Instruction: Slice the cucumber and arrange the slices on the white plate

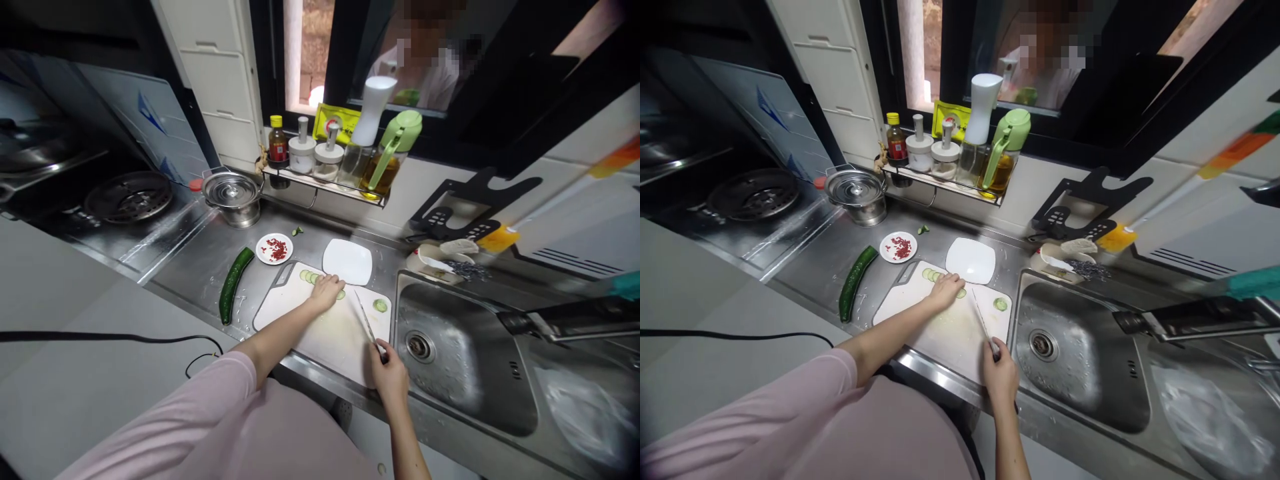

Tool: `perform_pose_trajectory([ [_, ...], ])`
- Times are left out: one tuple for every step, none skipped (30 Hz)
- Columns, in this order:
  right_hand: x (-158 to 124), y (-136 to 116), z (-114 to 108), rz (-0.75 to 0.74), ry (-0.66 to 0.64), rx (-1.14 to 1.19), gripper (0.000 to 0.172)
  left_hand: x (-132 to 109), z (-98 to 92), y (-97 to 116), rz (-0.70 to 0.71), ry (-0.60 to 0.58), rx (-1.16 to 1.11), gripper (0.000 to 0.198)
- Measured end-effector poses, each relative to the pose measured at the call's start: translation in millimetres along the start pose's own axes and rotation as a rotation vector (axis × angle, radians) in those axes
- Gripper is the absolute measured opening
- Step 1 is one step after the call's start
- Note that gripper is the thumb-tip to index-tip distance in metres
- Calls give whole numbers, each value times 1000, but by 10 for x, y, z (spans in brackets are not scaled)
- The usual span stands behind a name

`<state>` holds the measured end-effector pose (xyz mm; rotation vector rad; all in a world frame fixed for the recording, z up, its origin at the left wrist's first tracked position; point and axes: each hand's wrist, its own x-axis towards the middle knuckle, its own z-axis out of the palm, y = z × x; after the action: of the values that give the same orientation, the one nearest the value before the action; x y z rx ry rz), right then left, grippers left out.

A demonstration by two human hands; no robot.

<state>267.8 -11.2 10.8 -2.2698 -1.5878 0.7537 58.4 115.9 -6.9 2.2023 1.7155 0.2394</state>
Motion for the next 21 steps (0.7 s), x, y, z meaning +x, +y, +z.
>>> perform_pose_trajectory([
  [0,-2,2,-5,0,1,57,-8,-13,12,-16,1,-26,25],
  [-1,-3,2,-10,-3,2,57,-21,-26,21,-43,12,-64,24],
  [-1,-2,1,-14,-5,0,58,-39,-40,26,-80,30,-113,22],
  [-2,-1,-1,-17,-8,-4,58,-64,-53,24,-127,48,-175,21],
  [-4,1,-3,-19,-9,-11,58,-96,-66,11,-179,58,-244,21],
  [-6,2,-5,-22,-12,-23,58,-139,-76,-13,-231,57,-316,21],
  [-11,1,-6,-31,-15,-39,57,-190,-84,-51,-279,40,-387,21],
  [-20,-4,-5,-48,-24,-59,55,-252,-88,-102,-320,7,-451,21],
  [-33,-14,-3,-75,-39,-84,53,-320,-90,-166,-351,-27,-498,21],
  [-50,-30,1,-109,-60,-113,51,-395,-89,-239,-373,-53,-535,20],
  [-72,-52,6,-144,-84,-143,49,-471,-85,-317,-391,-72,-561,20],
  [-98,-81,13,-179,-112,-174,48,-547,-80,-395,-402,-83,-575,21],
  [-126,-116,22,-208,-136,-201,48,-619,-74,-470,-411,-93,-579,21],
  [-154,-156,32,-231,-156,-225,46,-686,-68,-536,-419,-104,-577,22],
  [-181,-198,42,-253,-177,-247,45,-744,-62,-591,-429,-112,-573,22],
  [-205,-243,53,-270,-193,-272,44,-794,-57,-633,-438,-116,-565,22],
  [-227,-287,62,-284,-210,-298,43,-836,-53,-663,-444,-119,-550,22],
  [-246,-331,71,-296,-223,-323,42,-869,-52,-681,-450,-112,-532,22],
  [-263,-373,77,-309,-237,-349,41,-895,-53,-692,-449,-98,-509,22],
  [-279,-414,81,-323,-251,-375,40,-915,-56,-697,-440,-79,-486,23],
  [-295,-454,82,-337,-266,-402,39,-931,-61,-701,-422,-55,-464,23],
])
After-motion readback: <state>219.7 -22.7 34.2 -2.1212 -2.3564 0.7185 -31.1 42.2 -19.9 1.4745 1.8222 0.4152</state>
